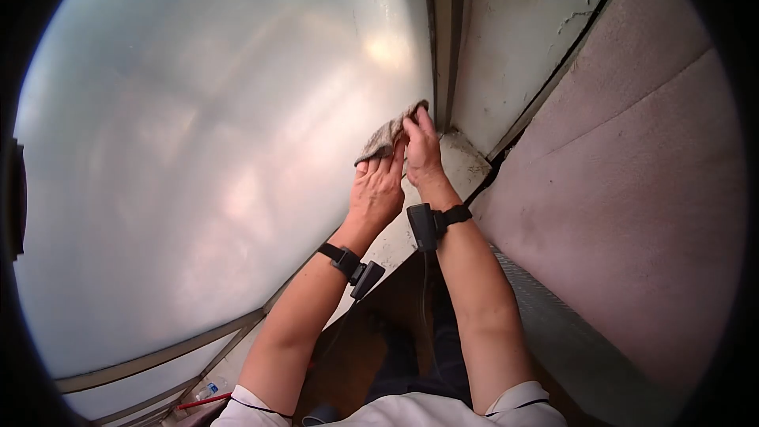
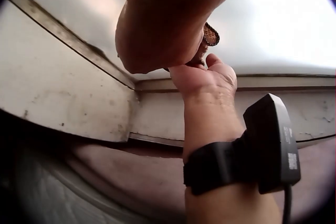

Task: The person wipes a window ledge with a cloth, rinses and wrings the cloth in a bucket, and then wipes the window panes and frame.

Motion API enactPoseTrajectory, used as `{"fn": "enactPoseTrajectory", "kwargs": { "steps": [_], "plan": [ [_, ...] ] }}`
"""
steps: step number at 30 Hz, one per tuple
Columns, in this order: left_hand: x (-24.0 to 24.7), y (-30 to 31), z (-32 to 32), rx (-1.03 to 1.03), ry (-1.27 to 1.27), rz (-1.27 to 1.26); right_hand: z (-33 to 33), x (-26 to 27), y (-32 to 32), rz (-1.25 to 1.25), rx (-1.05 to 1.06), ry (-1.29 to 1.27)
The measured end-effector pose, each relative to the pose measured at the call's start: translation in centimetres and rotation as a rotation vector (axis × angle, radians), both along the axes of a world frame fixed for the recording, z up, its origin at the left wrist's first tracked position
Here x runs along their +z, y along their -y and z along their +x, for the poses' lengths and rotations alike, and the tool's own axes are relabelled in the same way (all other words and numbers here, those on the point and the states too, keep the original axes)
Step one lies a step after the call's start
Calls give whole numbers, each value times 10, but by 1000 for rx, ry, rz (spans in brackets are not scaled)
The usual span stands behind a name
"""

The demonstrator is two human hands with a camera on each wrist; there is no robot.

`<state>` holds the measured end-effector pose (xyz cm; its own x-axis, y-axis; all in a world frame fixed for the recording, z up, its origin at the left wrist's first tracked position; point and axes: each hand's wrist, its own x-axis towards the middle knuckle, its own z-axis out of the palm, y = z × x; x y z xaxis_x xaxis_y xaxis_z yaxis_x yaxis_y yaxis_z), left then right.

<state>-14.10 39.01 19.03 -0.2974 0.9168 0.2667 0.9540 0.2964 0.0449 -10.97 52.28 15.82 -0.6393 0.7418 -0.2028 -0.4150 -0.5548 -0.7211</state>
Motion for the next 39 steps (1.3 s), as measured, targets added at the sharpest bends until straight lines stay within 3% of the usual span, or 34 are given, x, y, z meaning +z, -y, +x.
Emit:
{"fn": "enactPoseTrajectory", "kwargs": {
  "steps": [5,8,11,14,17,21,24,27,31,36,39],
  "plan": [
    [54,15,7,82,-55,167,0,64,33,158,33,-141],
    [60,86,5,194,-26,83,-24,71,112,531,-54,177],
    [59,177,4,297,-48,-61,-29,80,208,508,53,308],
    [53,261,6,432,-33,-271,-35,47,309,526,173,320],
    [28,348,6,501,-97,-442,-40,20,391,351,281,309],
    [6,403,12,604,-52,-525,-30,-5,427,213,490,297],
    [5,381,18,615,19,-408,-19,-9,413,262,455,309],
    [-9,345,18,508,10,-435,-23,-58,378,392,339,417],
    [-42,263,9,357,127,-468,-24,-97,285,412,141,450],
    [-70,137,9,193,25,-370,-20,-113,144,433,-6,453],
    [-87,75,6,119,-45,-410,-29,-144,95,511,-86,474]
  ]
}}
